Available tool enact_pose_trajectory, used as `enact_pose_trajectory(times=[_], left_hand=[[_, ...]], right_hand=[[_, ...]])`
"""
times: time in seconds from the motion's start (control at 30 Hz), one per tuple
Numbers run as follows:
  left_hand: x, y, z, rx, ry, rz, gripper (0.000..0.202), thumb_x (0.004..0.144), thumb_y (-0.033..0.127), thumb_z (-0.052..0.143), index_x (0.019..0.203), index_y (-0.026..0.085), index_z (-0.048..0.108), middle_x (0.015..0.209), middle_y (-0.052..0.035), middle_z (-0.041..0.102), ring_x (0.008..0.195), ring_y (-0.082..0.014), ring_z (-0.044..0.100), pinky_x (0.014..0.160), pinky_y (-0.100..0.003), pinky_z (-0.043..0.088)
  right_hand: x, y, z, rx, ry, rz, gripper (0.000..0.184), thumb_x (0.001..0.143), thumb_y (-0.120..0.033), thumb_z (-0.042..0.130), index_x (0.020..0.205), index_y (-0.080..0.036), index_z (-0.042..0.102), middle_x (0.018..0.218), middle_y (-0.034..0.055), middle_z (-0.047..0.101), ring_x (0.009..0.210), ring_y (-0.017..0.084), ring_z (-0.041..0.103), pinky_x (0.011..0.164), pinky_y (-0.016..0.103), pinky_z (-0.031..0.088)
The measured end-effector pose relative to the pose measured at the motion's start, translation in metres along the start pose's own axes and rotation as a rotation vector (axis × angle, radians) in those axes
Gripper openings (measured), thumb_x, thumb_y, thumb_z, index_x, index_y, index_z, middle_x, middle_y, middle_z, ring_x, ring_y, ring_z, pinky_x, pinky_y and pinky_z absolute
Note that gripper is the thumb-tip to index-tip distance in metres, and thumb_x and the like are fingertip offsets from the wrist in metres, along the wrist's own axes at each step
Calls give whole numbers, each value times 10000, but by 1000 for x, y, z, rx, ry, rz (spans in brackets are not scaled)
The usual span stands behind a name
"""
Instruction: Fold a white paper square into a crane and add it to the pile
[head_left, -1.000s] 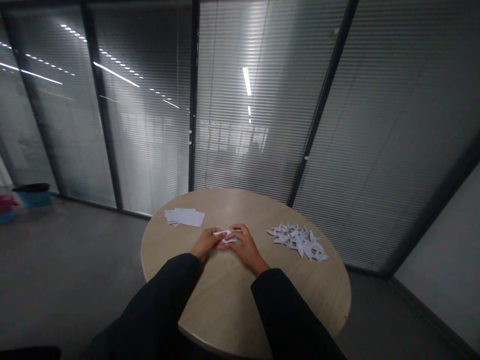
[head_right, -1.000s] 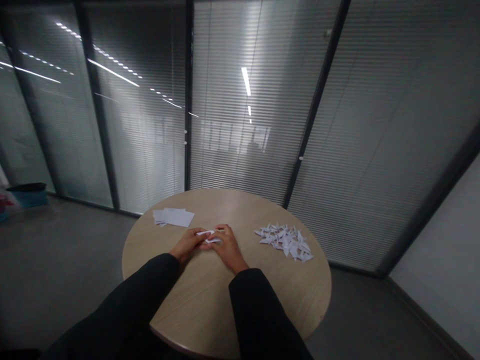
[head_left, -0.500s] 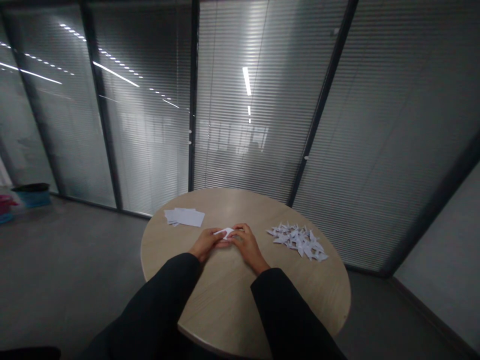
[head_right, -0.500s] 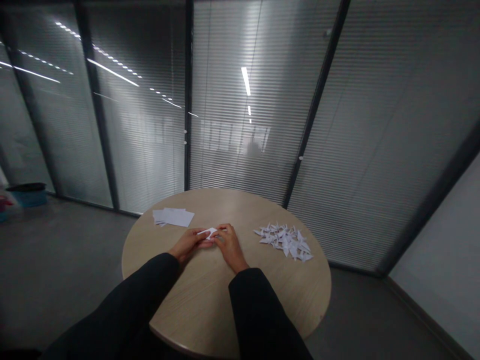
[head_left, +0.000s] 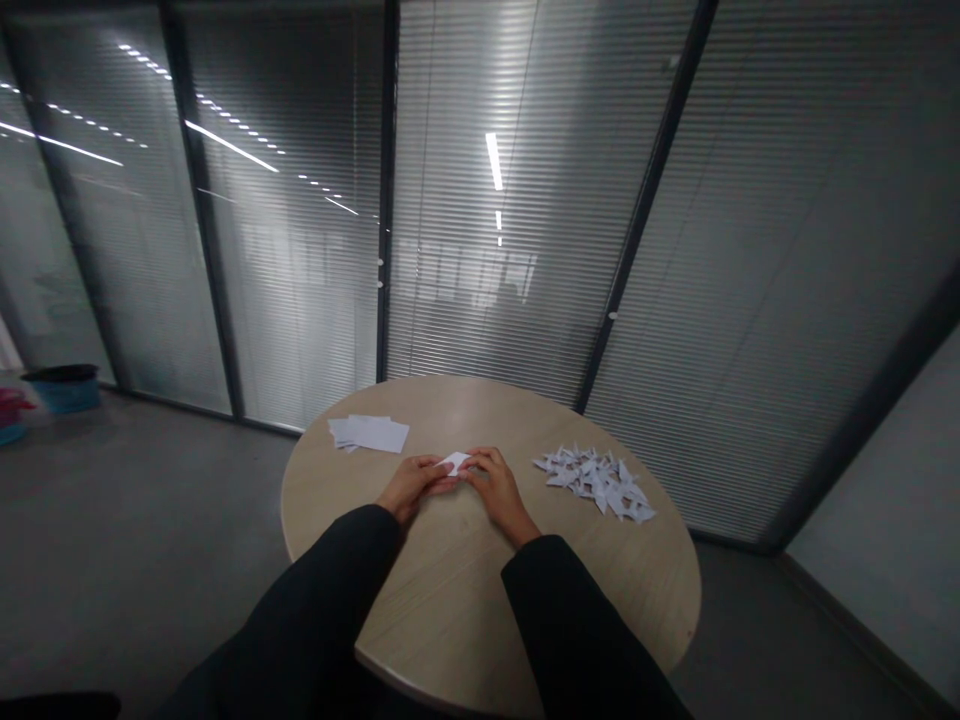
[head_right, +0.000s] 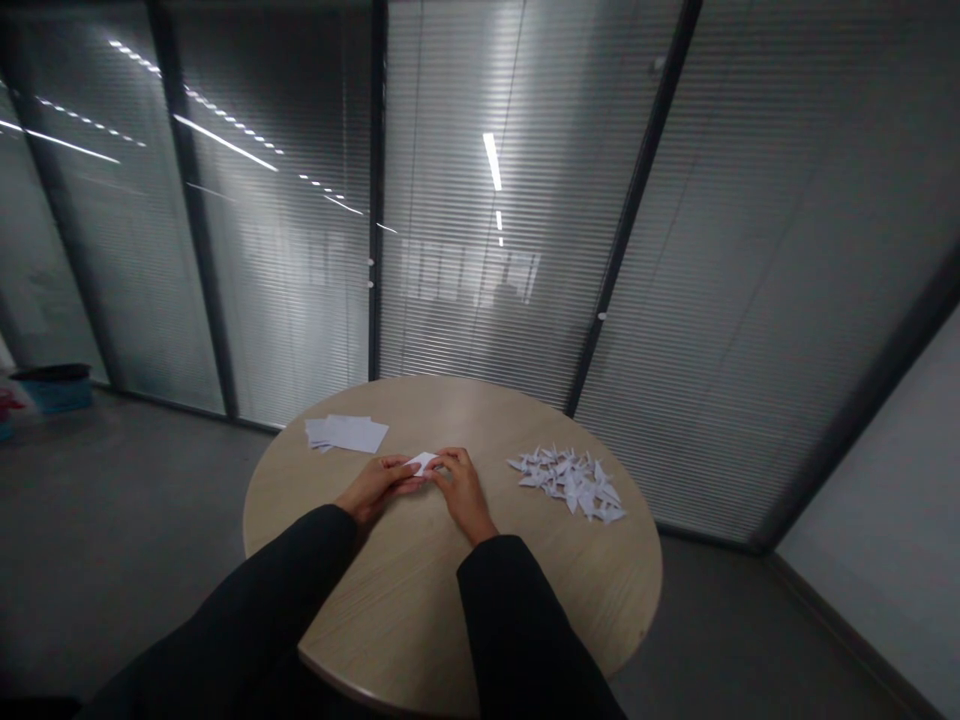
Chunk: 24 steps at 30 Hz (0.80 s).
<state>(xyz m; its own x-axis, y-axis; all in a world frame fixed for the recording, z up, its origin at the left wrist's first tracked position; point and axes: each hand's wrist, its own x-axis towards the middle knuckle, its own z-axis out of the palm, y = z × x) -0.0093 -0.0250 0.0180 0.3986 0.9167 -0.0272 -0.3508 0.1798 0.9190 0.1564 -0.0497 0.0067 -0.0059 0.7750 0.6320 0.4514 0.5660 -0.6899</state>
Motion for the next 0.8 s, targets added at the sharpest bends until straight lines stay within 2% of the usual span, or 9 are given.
enact_pose_trajectory(times=[0.13, 0.33, 0.5, 0.8], left_hand=[[1, -2, 1, 32, -2, 36, 192, 649, 164, 764, 790, 62, 683, 778, -120, 715, 672, -145, 675, 670, -205, 550], [2, -5, 0, 52, -20, 83, 227, 611, 188, 790, 768, 69, 678, 756, -102, 711, 687, -153, 676, 706, -230, 549], [2, -6, -1, 59, -46, 85, 245, 598, 210, 798, 762, 78, 672, 751, -91, 708, 696, -152, 676, 735, -246, 546], [-2, -2, 2, 80, -79, 98, 330, 552, 282, 820, 775, 80, 685, 770, -98, 711, 714, -164, 671, 756, -272, 530]], right_hand=[[-1, 4, 1, 96, 13, 44, 100, 749, -309, 626, 780, -221, 662, 942, 45, 571, 928, 190, 557, 807, 313, 463], [3, 10, 5, 170, 79, 161, 142, 664, -324, 664, 700, -194, 622, 831, 37, 604, 797, 182, 589, 782, 324, 467], [5, 11, 5, 268, 69, 238, 192, 614, -339, 695, 697, -187, 613, 797, 34, 638, 759, 182, 605, 751, 326, 480], [4, 6, 4, 236, 93, 273, 186, 604, -326, 692, 683, -186, 600, 707, 23, 631, 684, 177, 596, 661, 300, 473]])
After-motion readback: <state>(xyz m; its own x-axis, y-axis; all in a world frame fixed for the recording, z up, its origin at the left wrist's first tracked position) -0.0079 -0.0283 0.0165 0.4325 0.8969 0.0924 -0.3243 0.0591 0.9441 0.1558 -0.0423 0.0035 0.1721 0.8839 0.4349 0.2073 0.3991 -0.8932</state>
